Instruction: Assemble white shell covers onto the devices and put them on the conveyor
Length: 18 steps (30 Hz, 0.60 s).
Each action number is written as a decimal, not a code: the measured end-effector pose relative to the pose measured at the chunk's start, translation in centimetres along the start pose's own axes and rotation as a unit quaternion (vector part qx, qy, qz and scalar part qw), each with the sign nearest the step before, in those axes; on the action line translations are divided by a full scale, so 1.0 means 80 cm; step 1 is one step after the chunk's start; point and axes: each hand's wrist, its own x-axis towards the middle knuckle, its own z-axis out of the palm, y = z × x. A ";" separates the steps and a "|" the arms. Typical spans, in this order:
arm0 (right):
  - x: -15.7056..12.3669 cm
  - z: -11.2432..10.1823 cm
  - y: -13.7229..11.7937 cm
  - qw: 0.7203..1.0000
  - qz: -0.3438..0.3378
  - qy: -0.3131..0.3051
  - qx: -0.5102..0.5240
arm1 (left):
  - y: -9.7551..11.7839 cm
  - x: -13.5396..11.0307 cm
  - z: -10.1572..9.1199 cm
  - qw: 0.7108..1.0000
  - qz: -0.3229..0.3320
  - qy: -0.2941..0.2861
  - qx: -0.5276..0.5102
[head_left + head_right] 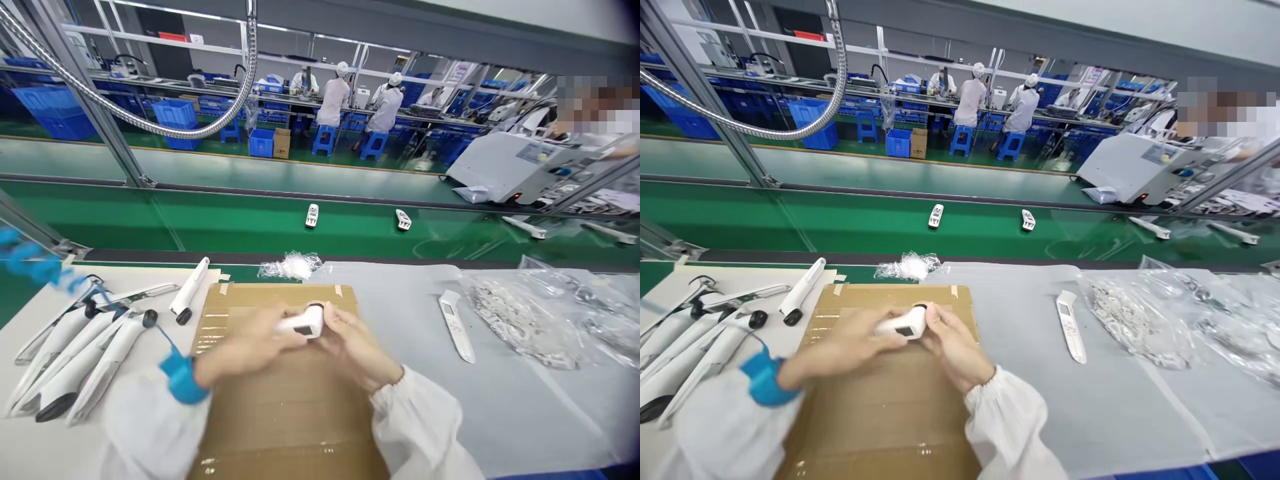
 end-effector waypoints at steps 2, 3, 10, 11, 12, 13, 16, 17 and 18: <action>0.026 -0.029 -0.026 0.988 -0.023 0.016 -0.150 | -0.013 0.029 -0.059 0.998 -0.036 -0.048 -0.026; 0.045 -0.044 -0.039 0.973 -0.043 0.046 -0.223 | -0.021 0.048 -0.087 0.998 -0.053 -0.012 0.010; 0.223 -0.097 -0.090 0.869 -0.091 0.212 -0.439 | -0.097 0.145 -0.173 0.944 -0.105 0.243 0.197; 0.246 -0.094 -0.091 0.858 -0.093 0.228 -0.451 | -0.106 0.146 -0.173 0.940 -0.109 0.248 0.206; 0.269 -0.089 -0.091 0.848 -0.097 0.245 -0.461 | -0.112 0.145 -0.172 0.937 -0.110 0.253 0.215; 0.290 -0.082 -0.091 0.839 -0.103 0.261 -0.466 | -0.116 0.142 -0.171 0.934 -0.107 0.258 0.221; 0.341 -0.057 -0.086 0.826 -0.118 0.297 -0.464 | -0.118 0.123 -0.161 0.934 -0.091 0.256 0.230; 0.352 -0.048 -0.085 0.829 -0.118 0.298 -0.458 | -0.116 0.115 -0.157 0.937 -0.086 0.251 0.227; 0.360 -0.039 -0.085 0.835 -0.115 0.292 -0.451 | -0.112 0.105 -0.153 0.941 -0.081 0.243 0.221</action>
